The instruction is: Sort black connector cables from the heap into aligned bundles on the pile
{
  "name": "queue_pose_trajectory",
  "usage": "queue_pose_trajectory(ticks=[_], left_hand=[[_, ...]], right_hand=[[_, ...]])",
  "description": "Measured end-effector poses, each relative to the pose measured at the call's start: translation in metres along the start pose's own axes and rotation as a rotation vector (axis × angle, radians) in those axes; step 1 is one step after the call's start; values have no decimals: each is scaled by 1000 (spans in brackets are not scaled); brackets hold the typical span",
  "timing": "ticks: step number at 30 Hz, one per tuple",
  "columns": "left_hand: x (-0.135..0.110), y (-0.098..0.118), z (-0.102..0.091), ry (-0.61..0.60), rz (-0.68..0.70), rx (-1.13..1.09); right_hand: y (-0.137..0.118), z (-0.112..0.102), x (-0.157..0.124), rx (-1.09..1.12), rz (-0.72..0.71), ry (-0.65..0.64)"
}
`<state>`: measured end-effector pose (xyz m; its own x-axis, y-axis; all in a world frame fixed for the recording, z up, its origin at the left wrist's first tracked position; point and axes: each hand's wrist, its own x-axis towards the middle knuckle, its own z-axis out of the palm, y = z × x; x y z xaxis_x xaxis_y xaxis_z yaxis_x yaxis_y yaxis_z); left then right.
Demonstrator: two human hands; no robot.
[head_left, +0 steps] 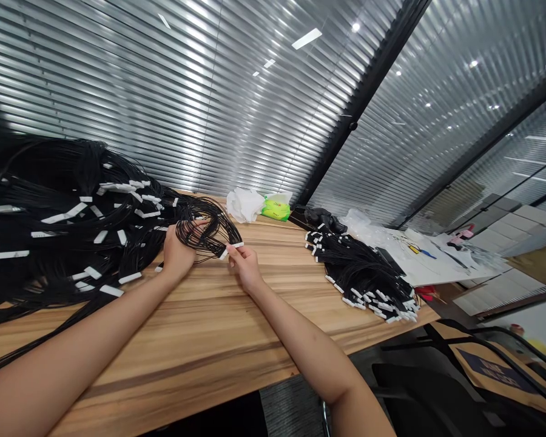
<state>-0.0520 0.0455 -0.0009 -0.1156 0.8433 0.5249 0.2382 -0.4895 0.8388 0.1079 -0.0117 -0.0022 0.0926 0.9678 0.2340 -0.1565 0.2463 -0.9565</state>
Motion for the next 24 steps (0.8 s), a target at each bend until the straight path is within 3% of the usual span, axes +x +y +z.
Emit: queue_pose_trajectory(ticks=[3,6,10,17,24], left_hand=[[-2,1,1,-19,160,145],[-3,1,4,-79,248,94],[-3,3,7,-82,218,-12],[-4,10,7,-39,193,-88],[-3,0,11,-187,174,-159]], right_hand=[[1,-4,4,23,20,-5],[2,-11,10,56,44,-68],[2,-18,15,58,84,-168],[4,-22,15,82,118,-191],[4,-25,19,136,114,-144]])
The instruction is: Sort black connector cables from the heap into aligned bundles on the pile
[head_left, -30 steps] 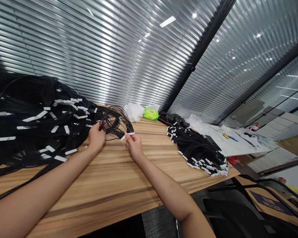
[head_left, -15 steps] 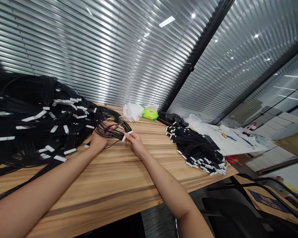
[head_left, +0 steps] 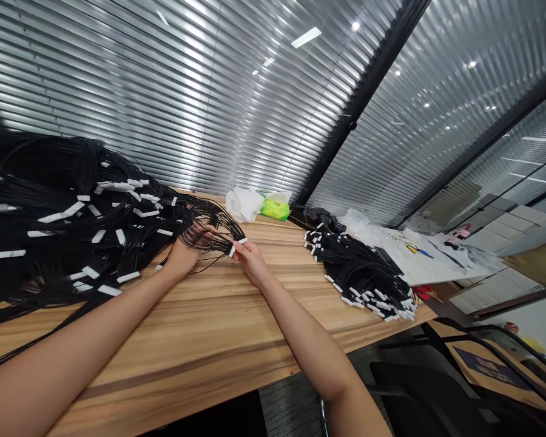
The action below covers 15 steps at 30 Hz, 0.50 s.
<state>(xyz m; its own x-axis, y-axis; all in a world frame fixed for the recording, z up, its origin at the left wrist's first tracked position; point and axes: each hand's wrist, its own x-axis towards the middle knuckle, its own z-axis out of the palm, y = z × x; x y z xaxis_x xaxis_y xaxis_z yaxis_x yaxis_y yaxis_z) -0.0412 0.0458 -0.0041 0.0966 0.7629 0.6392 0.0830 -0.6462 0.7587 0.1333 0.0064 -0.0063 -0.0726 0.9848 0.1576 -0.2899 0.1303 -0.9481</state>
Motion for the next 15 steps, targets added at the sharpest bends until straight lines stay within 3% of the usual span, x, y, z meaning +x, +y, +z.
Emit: queue_pose_trajectory(ticks=[5,10,15], left_hand=[[-5,-7,4,-108,-12,-41],[-6,-7,5,-88,8,-45],[-4,0,3,-4,67,92]], right_hand=[[0,-3,2,12,-19,36],[4,1,1,-22,-18,14],[7,6,-2,-55,-5,-28]])
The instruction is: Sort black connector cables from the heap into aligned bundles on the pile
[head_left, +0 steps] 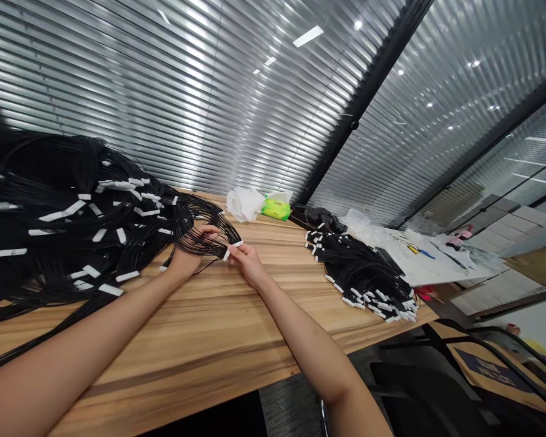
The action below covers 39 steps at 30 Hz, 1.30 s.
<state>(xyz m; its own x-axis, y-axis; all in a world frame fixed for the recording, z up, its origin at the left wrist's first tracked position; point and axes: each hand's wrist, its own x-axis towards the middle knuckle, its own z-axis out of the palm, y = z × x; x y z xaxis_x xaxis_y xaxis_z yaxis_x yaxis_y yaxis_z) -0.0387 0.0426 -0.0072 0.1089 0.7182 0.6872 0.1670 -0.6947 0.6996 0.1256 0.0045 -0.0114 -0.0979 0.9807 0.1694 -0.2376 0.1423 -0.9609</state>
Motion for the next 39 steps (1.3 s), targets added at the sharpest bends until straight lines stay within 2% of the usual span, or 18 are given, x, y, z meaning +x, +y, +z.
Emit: queue_pose_trajectory(ticks=[3,10,18,26,39], left_hand=[[1,0,0,8,-5,29],[6,-5,0,-136,-53,40],[-3,3,3,-295,59,-72],[-3,7,0,-258,144,17],[2,9,-1,-100,56,133]], right_hand=[[0,0,0,-16,3,-12],[-2,-8,2,-22,67,-79],[-7,-26,5,98,168,-150],[-3,-25,6,108,159,-181],[-3,-20,3,13,137,-176]])
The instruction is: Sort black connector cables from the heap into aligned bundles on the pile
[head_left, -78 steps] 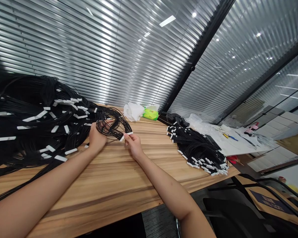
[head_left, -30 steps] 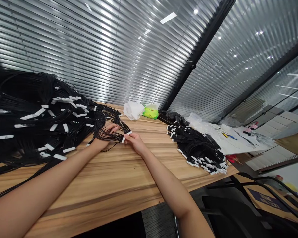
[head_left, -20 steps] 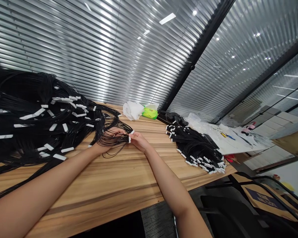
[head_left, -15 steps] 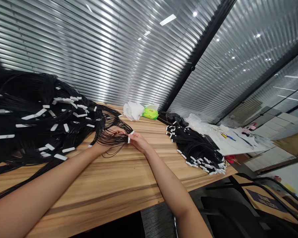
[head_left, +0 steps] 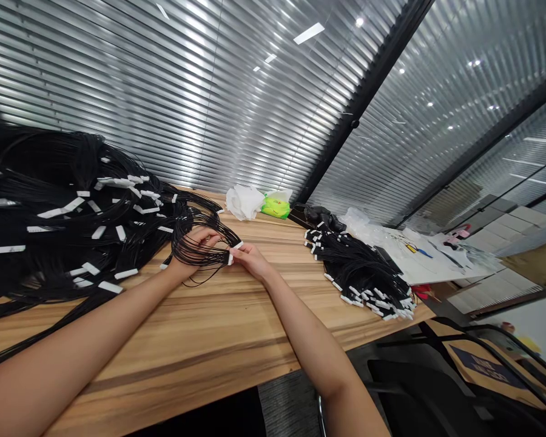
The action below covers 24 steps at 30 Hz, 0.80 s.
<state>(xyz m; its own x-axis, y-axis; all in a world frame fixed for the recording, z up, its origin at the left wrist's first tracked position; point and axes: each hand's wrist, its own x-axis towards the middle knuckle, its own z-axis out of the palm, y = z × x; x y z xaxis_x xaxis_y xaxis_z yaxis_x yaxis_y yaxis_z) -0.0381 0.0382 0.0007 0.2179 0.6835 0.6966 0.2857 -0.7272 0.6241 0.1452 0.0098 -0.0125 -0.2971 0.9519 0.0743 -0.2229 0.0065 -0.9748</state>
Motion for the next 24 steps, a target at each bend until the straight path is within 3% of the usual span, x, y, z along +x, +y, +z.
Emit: queue_pose_trajectory(ticks=[13,24], left_hand=[[-3,3,-2,35,-44,-69],[-1,-3,0,-55,-15,-27]], right_hand=[[-8,8,-1,-121,-99,14],[-10,12,-4,-160,-103,42]])
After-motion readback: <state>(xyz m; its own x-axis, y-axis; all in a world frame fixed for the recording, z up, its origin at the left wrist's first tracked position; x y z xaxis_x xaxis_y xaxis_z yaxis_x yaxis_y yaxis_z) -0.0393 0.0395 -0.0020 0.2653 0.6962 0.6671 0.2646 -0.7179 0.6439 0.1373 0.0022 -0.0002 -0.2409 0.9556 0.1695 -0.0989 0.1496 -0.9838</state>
